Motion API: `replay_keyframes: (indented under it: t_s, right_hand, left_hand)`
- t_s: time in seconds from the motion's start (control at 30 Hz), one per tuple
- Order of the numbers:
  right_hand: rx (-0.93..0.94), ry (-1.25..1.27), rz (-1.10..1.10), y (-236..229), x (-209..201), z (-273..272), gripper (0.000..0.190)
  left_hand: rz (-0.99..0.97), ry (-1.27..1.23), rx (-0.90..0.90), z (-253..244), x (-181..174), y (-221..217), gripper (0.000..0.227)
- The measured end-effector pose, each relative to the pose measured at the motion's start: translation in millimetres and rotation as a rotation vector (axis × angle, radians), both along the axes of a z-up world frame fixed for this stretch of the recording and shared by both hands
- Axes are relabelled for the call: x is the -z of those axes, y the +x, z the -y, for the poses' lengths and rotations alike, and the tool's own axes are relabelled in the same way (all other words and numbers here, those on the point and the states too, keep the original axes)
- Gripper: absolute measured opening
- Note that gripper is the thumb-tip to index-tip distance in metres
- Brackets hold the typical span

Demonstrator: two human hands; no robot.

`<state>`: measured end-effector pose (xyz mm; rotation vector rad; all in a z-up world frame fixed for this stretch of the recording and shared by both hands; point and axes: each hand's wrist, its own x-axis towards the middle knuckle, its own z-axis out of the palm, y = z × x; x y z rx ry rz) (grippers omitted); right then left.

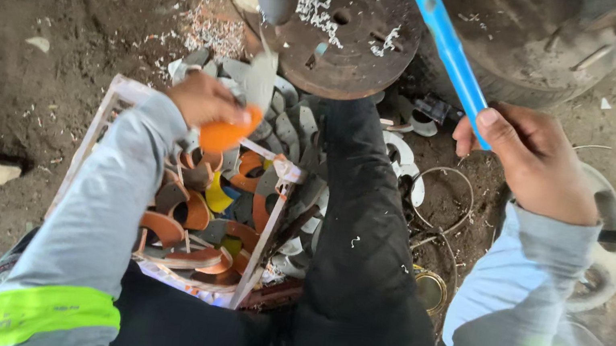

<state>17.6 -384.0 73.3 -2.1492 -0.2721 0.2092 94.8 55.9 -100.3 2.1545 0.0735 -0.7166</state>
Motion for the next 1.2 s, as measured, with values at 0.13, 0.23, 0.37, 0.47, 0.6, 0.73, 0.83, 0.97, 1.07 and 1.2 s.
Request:
replay_keyframes:
  t_s: [0.13,0.23,0.37,0.47,0.6,0.73,0.83,0.97,1.07,1.2]
  right_hand:
    - [0.003,0.081,-0.046,2.4,-6.5,-9.5,0.044]
    - [0.002,0.1,-0.056,0.4,-2.0,-14.4,0.044]
    - [0.036,0.102,-0.063,-0.3,7.3,-17.4,0.044]
    - [0.037,0.118,-0.057,0.3,10.5,-17.9,0.044]
    - [0.054,0.193,-0.076,-2.6,11.7,-21.1,0.042]
    - [0.075,0.234,-0.093,-4.2,14.7,-23.4,0.041]
    - [0.078,0.277,-0.107,-1.8,23.3,-24.3,0.04]
    - [0.115,0.331,-0.137,-1.1,39.4,-29.0,0.038]
    - [0.119,0.392,-0.159,4.2,54.1,-32.9,0.038]
    - [0.122,0.411,-0.178,9.2,79.4,-27.1,0.039]
  left_hand:
    - [-0.053,-0.204,0.095,29.2,14.8,-34.3,0.055]
    - [-0.092,-0.254,0.036,56.9,17.5,-44.2,0.063]
    - [0.259,0.096,0.095,47.4,8.2,-30.3,0.061]
    - [0.359,0.069,0.086,27.3,6.0,-11.3,0.063]
    - [0.615,-0.077,0.066,18.9,20.8,10.7,0.066]
    - [-0.032,-0.717,-0.287,29.2,35.1,28.4,0.032]
    - [-0.07,-0.797,-0.419,36.0,37.9,42.1,0.021]
    - [-0.038,-0.8,-0.448,37.9,42.9,50.3,0.02]
    - [0.0,-0.77,-0.426,37.7,47.8,60.4,0.02]
    - [-0.008,-0.752,-0.421,38.1,55.7,68.1,0.021]
